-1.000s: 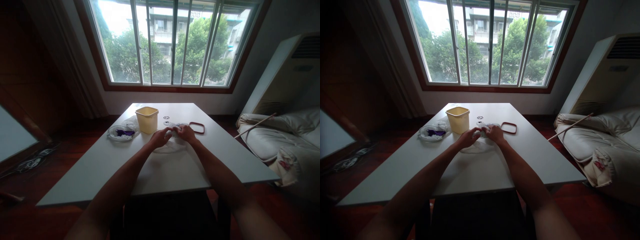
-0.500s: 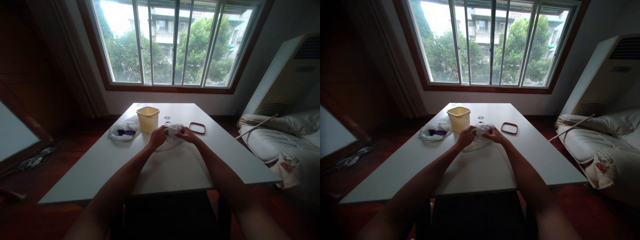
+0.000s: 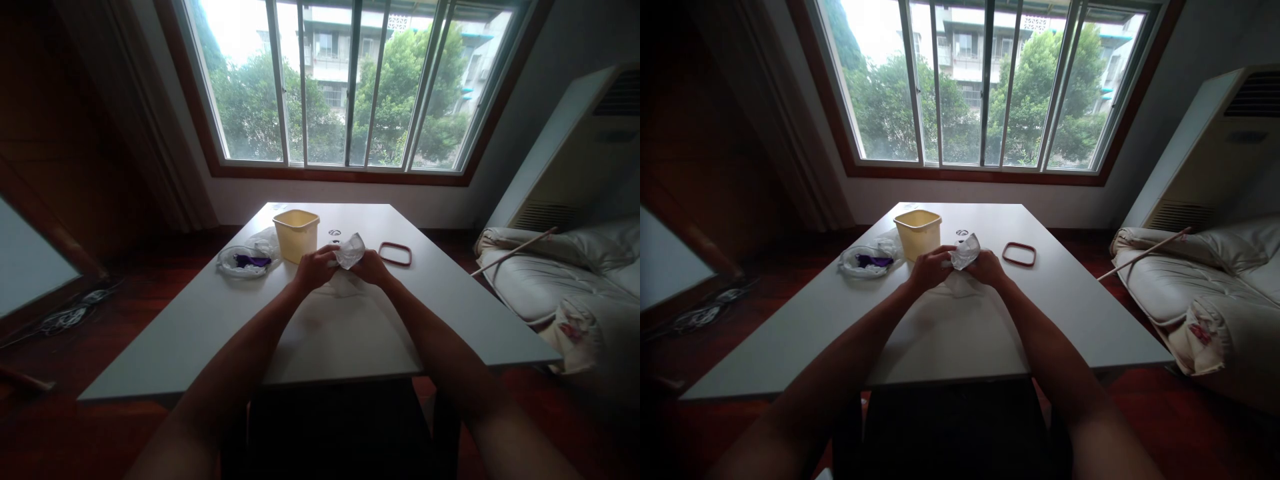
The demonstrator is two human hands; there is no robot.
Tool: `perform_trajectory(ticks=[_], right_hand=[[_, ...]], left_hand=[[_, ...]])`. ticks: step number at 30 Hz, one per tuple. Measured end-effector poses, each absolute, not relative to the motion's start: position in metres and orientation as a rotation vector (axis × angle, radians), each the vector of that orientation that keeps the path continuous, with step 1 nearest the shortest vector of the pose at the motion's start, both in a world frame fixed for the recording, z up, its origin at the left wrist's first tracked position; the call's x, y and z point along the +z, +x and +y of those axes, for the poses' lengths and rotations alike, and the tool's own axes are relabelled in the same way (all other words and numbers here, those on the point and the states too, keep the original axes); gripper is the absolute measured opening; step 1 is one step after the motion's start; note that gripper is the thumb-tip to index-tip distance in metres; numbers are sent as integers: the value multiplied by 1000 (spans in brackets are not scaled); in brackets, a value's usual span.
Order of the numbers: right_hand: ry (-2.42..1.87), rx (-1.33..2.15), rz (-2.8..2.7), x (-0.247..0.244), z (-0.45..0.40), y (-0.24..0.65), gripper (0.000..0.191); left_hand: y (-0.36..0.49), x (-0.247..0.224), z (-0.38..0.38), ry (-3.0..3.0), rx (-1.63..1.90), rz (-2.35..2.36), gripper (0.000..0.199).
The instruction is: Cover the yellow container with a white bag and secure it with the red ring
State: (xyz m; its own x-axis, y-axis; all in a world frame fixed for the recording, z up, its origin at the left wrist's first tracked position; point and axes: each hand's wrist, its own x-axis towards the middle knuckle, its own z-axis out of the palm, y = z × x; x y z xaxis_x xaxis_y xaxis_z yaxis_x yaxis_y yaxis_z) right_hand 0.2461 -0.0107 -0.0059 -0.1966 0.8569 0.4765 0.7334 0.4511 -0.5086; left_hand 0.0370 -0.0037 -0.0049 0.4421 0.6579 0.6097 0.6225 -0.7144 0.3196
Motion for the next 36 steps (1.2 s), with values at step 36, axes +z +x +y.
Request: perform_trajectory(ticks=[36], right_hand=[[-962, -194, -2028, -17, 2, 253, 9]], left_hand=[[46, -24, 11, 1225, 1105, 653, 61]])
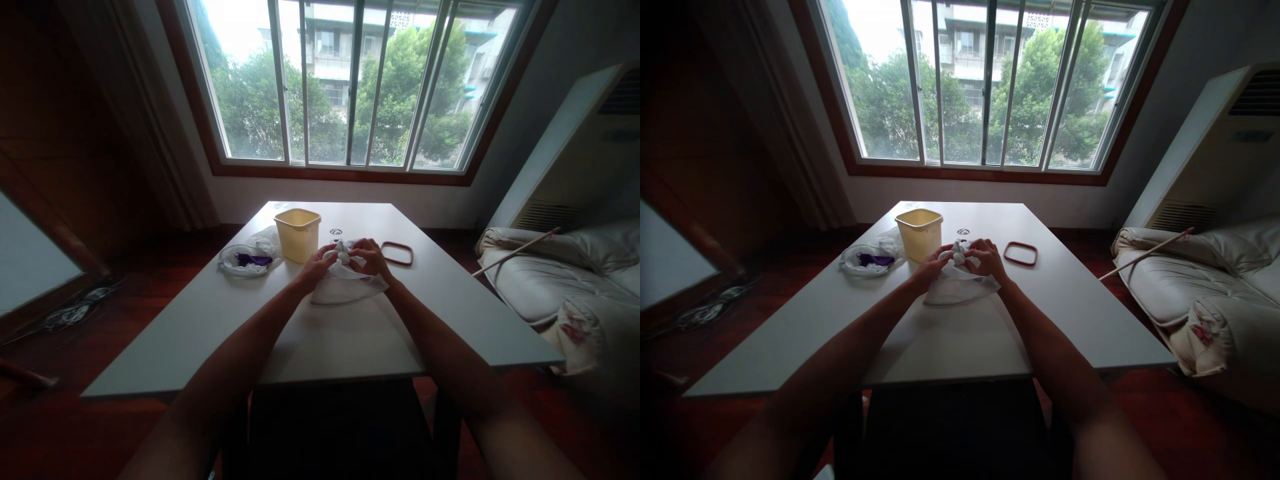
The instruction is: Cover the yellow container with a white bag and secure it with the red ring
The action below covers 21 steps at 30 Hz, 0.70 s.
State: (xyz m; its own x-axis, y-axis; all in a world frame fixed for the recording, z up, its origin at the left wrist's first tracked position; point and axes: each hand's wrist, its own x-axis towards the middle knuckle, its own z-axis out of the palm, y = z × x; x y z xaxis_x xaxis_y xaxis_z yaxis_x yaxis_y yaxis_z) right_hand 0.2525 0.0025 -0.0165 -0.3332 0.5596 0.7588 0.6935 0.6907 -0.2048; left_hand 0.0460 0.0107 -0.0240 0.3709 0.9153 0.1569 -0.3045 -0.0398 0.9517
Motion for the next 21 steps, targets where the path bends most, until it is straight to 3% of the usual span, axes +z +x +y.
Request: perform_trajectory(ticks=[6, 14, 21], right_hand=[[-831, -37, -1998, -23, 7, 248, 23], [-848, 118, -1813, -19, 0, 244, 11], [-952, 221, -1748, -11, -7, 246, 9]], left_hand=[[45, -26, 11, 1300, 1144, 689, 61], [49, -24, 6, 1493, 1190, 799, 64], [49, -24, 8, 1714, 1320, 846, 44]])
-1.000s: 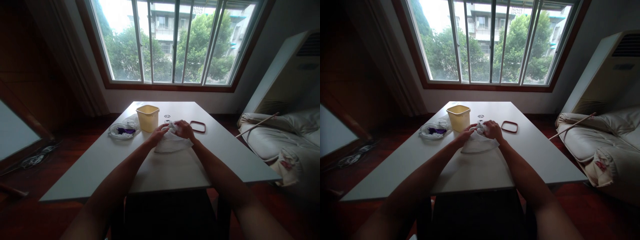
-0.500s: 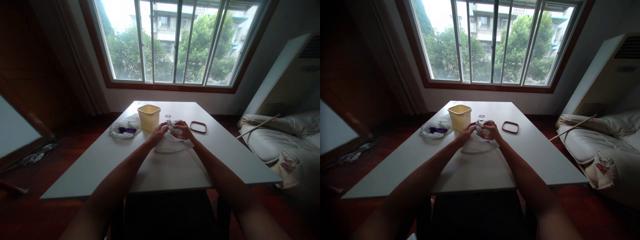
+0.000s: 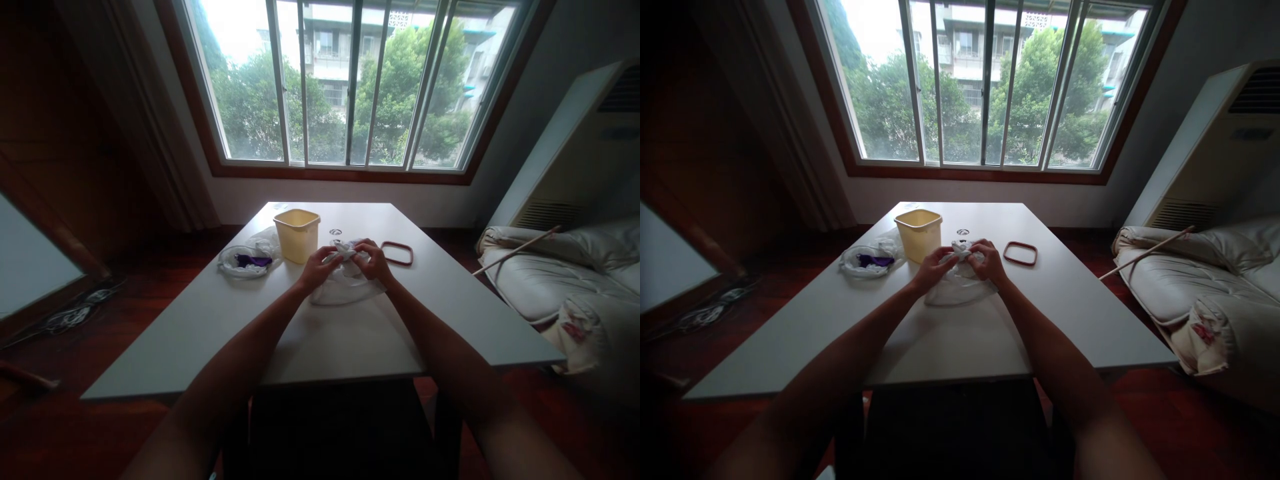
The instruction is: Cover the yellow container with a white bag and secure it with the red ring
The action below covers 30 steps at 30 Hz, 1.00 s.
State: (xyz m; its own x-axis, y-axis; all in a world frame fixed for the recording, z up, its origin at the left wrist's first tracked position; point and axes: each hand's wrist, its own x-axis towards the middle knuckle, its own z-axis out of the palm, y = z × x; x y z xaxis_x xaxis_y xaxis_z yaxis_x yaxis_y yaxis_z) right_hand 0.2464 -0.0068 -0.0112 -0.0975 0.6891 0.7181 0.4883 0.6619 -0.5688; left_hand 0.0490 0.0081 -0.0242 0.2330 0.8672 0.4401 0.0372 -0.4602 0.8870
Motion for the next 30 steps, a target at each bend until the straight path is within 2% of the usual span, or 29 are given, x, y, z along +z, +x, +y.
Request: perform_trajectory(ticks=[3, 8, 13, 17, 24, 30], right_hand=[[-976, 240, -1712, -8, -9, 247, 12], [-1016, 287, -1669, -4, -13, 247, 24], [-981, 446, -1598, 1, -18, 250, 36], [-936, 596, -1474, 3, -20, 250, 42], [-904, 705, -1388, 1, -13, 250, 46], [-1039, 725, -1375, 3, -16, 252, 49]], left_hand=[[47, -24, 9, 1817, 1396, 950, 40], [42, -22, 7, 2009, 1448, 1112, 47], [39, -19, 3, 2258, 1483, 1154, 29], [40, -17, -2, 2345, 1458, 1217, 28], [44, -17, -4, 2393, 1512, 1225, 28], [43, -18, 2, 2333, 1588, 1359, 32]])
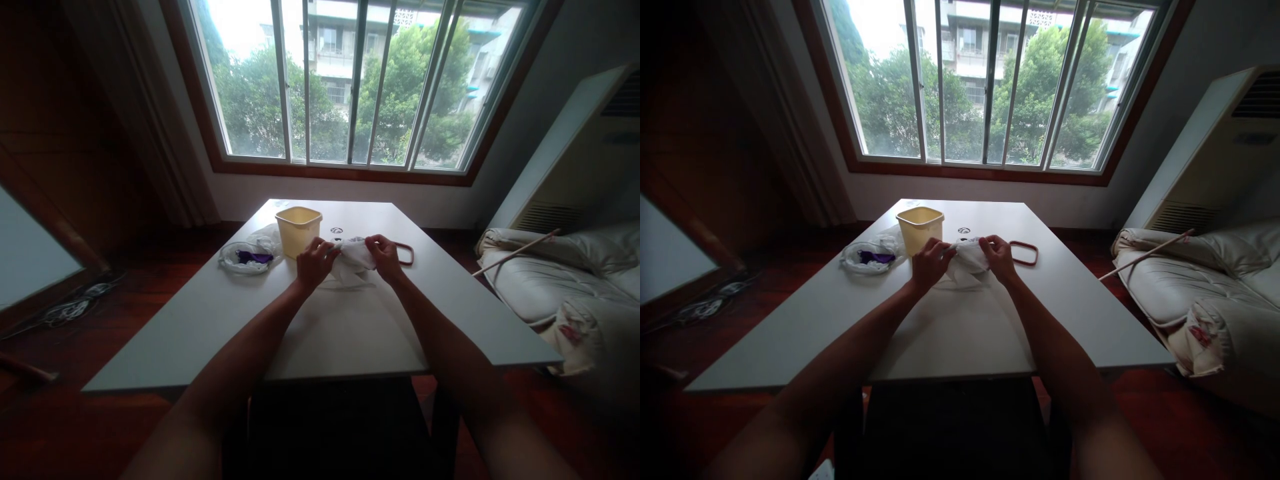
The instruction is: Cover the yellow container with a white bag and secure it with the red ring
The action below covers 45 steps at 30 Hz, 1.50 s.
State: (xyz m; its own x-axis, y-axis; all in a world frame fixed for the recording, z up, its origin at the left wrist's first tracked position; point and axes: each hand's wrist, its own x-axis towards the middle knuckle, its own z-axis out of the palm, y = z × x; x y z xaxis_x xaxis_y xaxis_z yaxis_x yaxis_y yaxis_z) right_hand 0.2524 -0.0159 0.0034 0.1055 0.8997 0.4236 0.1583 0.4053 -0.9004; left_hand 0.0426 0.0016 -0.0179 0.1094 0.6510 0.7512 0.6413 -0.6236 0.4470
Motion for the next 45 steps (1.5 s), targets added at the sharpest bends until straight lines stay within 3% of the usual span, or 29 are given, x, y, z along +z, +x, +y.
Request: perform_trajectory(ticks=[11, 14, 19, 28, 33, 45], right_hand=[[-1185, 453, -1943, 6, -15, 276, 30], [-1138, 500, -1952, 1, -6, 286, 19], [-1100, 663, -1859, 5, -6, 294, 18], [-1257, 471, -1829, 9, -14, 297, 58], [-1337, 332, -1771, 9, -12, 307, 59], [-1438, 291, -1635, -1, 2, 333, 58]], left_hand=[[29, -21, 12, 2546, 1414, 1303, 33], [26, -20, 15, 2601, 1330, 1201, 31], [23, -19, 19, 2680, 1215, 1143, 30], [9, -19, 27, 2650, 1115, 1079, 32], [1, -14, 31, 2624, 1042, 1013, 29], [-5, -9, 31, 2581, 1011, 1116, 53]])
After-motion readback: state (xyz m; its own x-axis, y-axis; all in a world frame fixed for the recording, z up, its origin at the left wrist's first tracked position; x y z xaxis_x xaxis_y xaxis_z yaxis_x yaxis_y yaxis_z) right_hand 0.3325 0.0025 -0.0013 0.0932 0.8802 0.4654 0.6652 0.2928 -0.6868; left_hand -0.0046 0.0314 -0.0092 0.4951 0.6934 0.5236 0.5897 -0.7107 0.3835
